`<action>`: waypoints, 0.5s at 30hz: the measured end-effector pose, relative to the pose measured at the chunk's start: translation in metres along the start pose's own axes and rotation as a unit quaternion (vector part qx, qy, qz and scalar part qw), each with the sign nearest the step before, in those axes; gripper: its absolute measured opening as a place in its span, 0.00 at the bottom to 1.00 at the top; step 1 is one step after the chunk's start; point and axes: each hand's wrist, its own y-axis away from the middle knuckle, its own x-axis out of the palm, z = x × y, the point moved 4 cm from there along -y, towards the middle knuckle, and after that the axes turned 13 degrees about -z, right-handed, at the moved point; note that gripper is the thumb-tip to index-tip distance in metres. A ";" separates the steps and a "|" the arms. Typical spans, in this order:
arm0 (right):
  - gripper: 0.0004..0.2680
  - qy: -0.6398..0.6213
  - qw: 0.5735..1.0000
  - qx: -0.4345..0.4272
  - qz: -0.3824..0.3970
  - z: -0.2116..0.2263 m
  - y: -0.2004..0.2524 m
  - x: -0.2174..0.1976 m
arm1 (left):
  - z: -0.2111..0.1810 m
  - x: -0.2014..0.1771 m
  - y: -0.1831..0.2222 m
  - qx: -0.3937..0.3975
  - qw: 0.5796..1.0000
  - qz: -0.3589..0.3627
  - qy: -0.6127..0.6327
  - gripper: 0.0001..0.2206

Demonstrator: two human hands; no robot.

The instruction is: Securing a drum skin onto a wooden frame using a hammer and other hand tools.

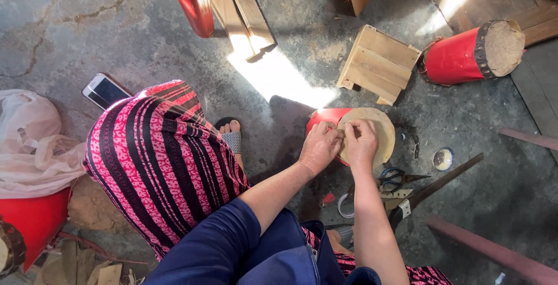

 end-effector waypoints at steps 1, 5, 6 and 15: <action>0.02 -0.001 1.000 0.001 -0.001 0.003 -0.001 0.001 | 0.001 0.000 -0.002 0.002 1.000 0.001 -0.001 0.03; 0.03 0.060 0.995 -0.074 -0.007 0.018 -0.003 0.002 | -0.004 -0.010 -0.015 -0.017 1.000 -0.017 0.017 0.04; 0.03 0.077 0.992 -0.098 -0.004 0.021 -0.002 0.002 | -0.008 -0.015 -0.020 -0.030 0.999 -0.034 0.023 0.07; 0.04 0.089 0.991 -0.104 -0.002 -0.002 0.000 0.009 | 0.015 0.011 -0.030 -0.018 0.999 -0.025 -0.038 0.07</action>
